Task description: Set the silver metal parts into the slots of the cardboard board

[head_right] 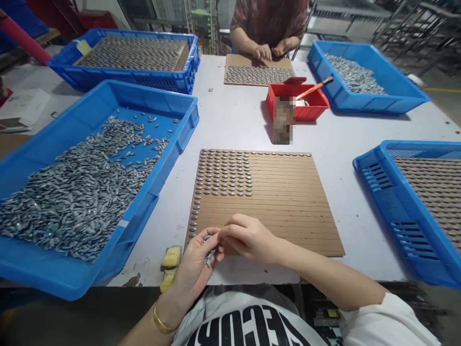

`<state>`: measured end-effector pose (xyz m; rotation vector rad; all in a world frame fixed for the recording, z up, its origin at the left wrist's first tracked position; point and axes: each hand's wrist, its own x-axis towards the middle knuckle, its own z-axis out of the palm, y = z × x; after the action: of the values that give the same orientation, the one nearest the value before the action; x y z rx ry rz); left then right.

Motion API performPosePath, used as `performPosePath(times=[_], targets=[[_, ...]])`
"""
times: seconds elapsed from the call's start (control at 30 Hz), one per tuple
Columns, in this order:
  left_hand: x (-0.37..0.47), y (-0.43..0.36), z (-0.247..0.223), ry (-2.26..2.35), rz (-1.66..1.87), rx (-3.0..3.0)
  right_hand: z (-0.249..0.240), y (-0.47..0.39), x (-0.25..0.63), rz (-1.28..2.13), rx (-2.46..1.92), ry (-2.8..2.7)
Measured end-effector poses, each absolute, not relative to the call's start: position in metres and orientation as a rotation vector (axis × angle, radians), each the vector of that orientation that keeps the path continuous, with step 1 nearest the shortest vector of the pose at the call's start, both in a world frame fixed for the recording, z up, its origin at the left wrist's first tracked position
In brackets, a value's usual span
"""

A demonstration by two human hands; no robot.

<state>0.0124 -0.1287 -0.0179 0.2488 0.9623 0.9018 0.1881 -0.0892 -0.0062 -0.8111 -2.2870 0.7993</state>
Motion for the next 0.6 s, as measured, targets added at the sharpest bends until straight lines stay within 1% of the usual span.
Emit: performPosePath(times=[0.2, 0.37, 0.6], targets=[[0.008, -0.127, -0.014, 0.964, 0.924, 0.190, -0.013, -0.082, 0.189, 0.537, -0.818, -2.383], [0.003, -0.127, -0.006, 0.991, 0.992, 0.093, -0.031, -0.049, 0.199, 0.336, -1.063, -2.192], [0.008, -0.135, -0.012, 0.950, 0.973, 0.136, -0.059, -0.026, 0.158, 0.247, -1.118, -2.298]])
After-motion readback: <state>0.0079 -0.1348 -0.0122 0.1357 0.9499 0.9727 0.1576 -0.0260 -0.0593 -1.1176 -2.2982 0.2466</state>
